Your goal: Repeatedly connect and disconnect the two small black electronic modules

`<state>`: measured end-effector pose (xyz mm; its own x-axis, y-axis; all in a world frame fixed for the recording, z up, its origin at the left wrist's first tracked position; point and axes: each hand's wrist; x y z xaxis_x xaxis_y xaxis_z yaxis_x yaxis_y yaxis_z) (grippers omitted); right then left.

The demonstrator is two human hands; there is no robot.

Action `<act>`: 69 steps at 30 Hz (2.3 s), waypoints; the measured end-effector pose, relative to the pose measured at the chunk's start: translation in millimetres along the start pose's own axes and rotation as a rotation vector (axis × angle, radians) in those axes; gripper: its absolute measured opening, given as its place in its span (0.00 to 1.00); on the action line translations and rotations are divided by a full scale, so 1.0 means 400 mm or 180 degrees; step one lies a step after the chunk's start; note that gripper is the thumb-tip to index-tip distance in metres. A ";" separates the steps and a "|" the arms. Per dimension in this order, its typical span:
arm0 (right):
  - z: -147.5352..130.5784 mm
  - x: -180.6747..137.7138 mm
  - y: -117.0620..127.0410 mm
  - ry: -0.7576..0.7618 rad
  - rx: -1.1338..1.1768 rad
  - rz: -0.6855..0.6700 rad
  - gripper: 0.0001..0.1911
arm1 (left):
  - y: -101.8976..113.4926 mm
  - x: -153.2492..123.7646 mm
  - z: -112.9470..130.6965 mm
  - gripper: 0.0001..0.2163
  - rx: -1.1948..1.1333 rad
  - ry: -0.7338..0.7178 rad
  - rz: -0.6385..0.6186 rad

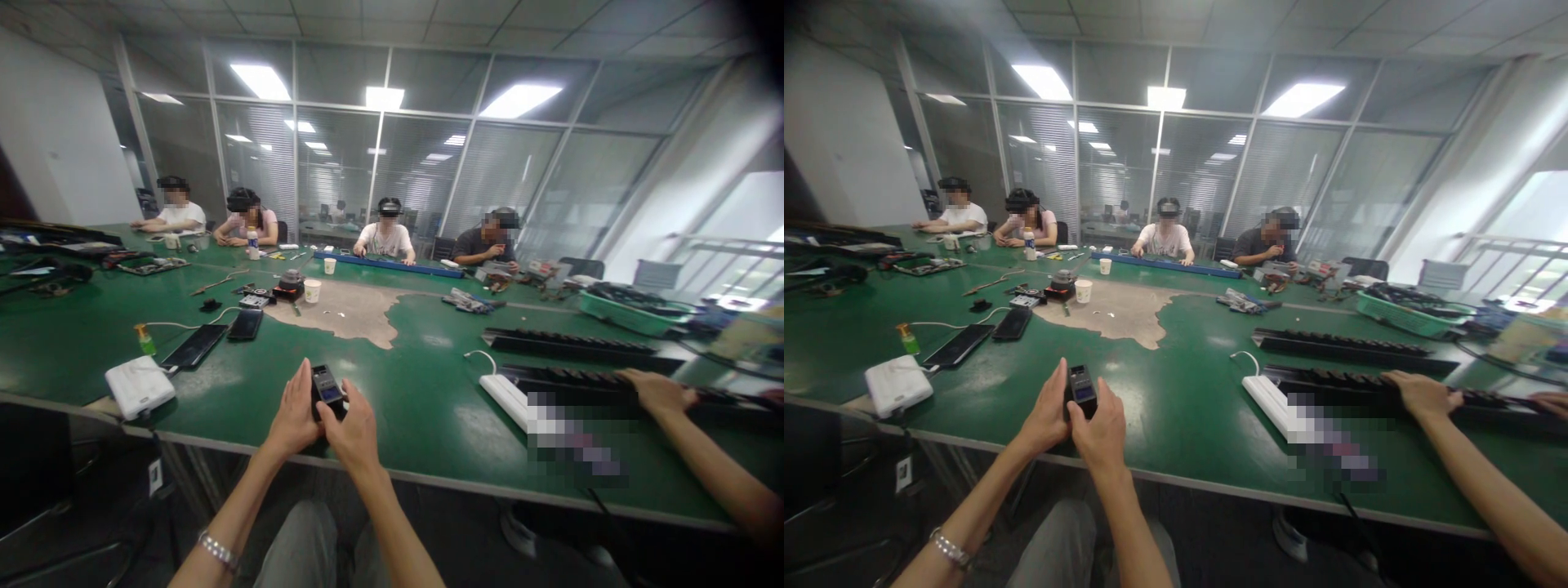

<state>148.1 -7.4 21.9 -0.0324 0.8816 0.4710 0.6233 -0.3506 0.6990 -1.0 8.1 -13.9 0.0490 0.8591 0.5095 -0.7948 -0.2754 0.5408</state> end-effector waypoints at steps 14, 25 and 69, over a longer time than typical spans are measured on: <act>-0.006 -0.004 -0.011 0.0031 0.0101 0.0055 0.27 | -0.008 0.000 -0.004 0.43 0.0068 -0.0018 0.0132; -0.010 0.076 0.052 -0.0139 0.0543 0.0412 0.25 | 0.000 0.001 -0.002 0.58 -0.0041 0.0055 0.0019; 0.132 0.071 0.019 -0.0442 -0.0059 0.0300 0.25 | 0.002 0.006 0.005 0.60 -0.0052 0.0247 -0.0001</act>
<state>193.1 31.6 12.3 0.1347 0.8793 0.4569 0.6039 -0.4384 0.6657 -0.3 9.1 -10.9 0.0026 0.8902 0.4556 -0.8045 -0.2687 0.5297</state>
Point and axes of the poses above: each hand's wrist, its own x-axis towards the middle knuckle, its own y-axis out of the back of the hand, z = x × y, and after that the axes turned 14 degrees about -x, right-handed
